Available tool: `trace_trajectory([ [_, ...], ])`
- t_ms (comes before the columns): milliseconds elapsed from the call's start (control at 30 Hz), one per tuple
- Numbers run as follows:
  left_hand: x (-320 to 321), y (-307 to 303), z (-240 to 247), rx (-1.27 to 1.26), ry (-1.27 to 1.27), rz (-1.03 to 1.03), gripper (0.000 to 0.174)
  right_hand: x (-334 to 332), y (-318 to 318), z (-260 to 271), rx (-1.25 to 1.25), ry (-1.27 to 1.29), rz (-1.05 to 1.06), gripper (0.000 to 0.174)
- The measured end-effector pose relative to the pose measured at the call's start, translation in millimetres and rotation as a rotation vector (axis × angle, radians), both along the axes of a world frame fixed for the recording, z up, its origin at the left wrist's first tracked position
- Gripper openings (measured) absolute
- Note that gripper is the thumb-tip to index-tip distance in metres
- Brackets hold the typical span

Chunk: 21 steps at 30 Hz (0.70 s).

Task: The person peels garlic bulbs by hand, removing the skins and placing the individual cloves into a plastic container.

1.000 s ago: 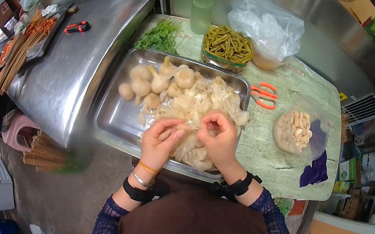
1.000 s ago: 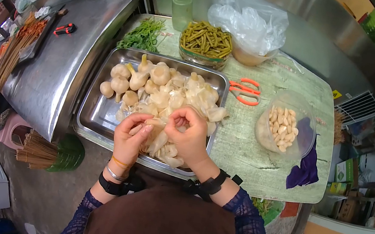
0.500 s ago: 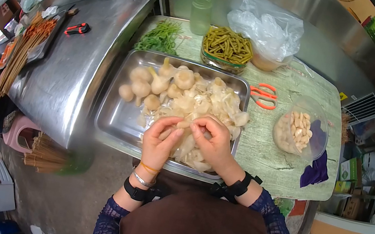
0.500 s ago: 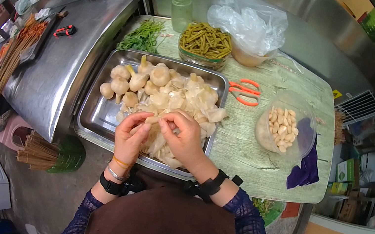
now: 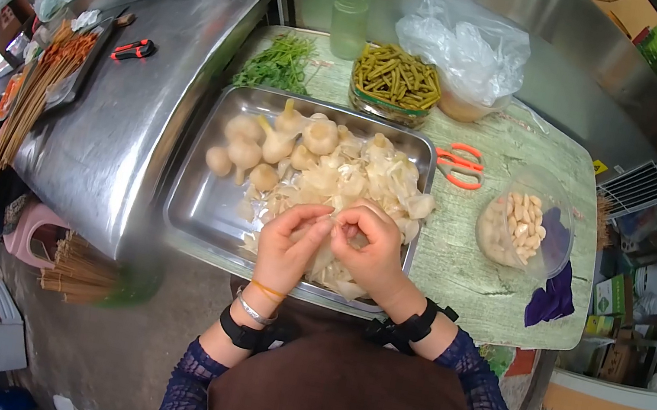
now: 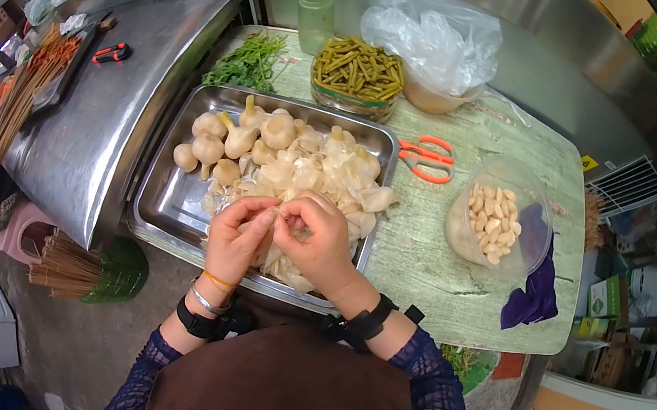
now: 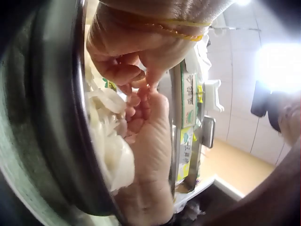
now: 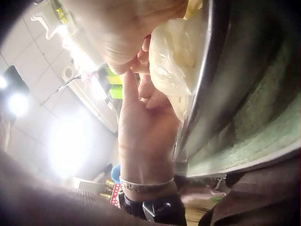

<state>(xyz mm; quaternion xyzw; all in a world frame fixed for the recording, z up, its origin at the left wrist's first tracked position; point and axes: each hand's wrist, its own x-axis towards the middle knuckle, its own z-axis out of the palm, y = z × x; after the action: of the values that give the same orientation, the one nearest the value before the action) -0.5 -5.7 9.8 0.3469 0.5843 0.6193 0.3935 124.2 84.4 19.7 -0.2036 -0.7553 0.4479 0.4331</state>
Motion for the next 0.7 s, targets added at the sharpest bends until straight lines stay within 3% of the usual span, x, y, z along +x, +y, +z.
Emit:
trace_trajectory([
  [167, -6.9, -3.5, 0.9, -0.007, -0.383, -0.135, 0.03, -0.8, -0.1, -0.7, 0.005, -0.01, -0.004, 0.011],
  [267, -7.7, -4.7, -1.5, 0.085, -0.411, -0.178, 0.031, -1.5, 0.3, -3.6, -0.005, -0.027, -0.018, 0.011],
  [367, -5.0, -5.4, 3.6, 0.025, -0.275, -0.179, 0.034, -1.5, 1.7, -5.3, -0.02, -0.052, -0.036, 0.011],
  [467, -7.6, -2.8, -9.6, 0.106, -0.434, -0.208, 0.035, -2.1, 1.4, -5.8, -0.038, -0.058, -0.032, 0.01],
  [700, -11.6, -4.5, -9.1, 0.102, -0.539, -0.145, 0.034, 2.2, 3.2, -2.6, -0.022, 0.0, -0.18, 0.013],
])
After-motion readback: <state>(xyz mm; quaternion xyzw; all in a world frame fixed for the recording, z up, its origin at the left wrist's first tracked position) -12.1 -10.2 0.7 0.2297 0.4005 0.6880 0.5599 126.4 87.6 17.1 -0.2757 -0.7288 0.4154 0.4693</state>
